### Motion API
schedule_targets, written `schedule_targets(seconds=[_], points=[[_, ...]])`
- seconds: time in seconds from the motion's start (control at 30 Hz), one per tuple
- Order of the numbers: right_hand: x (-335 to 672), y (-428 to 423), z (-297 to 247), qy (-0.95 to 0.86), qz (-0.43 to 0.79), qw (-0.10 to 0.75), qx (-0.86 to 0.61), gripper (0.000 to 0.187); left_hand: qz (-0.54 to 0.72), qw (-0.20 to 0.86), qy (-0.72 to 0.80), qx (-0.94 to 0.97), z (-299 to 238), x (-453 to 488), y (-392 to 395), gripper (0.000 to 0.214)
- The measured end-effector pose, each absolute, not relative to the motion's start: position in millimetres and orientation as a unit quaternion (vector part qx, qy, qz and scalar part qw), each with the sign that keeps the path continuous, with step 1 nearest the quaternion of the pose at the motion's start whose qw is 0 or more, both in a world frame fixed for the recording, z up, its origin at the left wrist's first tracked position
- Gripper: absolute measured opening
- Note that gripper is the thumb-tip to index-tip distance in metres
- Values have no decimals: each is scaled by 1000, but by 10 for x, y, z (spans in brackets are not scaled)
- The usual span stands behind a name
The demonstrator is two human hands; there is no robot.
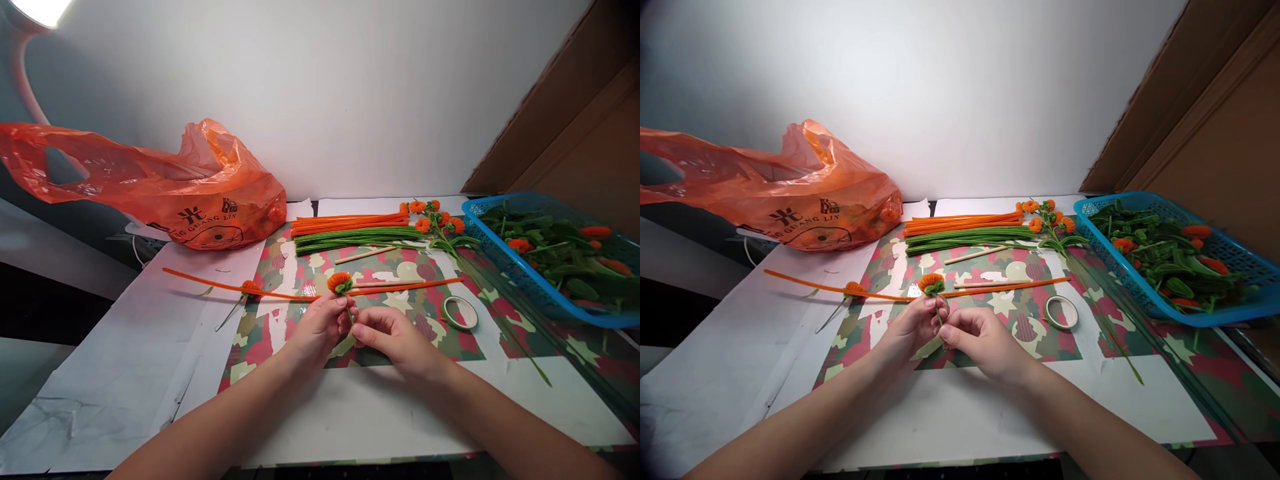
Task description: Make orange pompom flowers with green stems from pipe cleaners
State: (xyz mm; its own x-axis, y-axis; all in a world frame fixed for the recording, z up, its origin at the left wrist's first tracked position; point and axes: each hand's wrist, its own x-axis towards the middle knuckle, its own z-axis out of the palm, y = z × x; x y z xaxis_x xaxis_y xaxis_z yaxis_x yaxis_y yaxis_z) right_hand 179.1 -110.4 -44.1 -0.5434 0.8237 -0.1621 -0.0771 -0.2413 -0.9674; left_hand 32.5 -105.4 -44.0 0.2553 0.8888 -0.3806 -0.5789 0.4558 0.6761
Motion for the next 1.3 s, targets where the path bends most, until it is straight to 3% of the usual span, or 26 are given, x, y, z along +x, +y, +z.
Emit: schedule_targets(seconds=[0.5, 0.77, 0.93, 1.13, 1.3], points=[[1691, -1185, -473, -712, 420, 383, -412, 21, 500, 772, 358, 161, -366, 351, -1133, 16], [1728, -1193, -471, -741, 297, 427, -425, 17, 499, 717, 408, 265, -402, 309, -1157, 23], [1734, -1181, -461, -745, 298, 416, -428, 18, 517, 680, 430, 292, -447, 285, -1148, 18], [1720, -1201, -478, -745, 319, 413, -415, 17, 504, 714, 407, 264, -438, 274, -1133, 21], [1729, -1199, -474, -711, 407, 408, -402, 17, 481, 728, 406, 273, -429, 252, -1108, 26]])
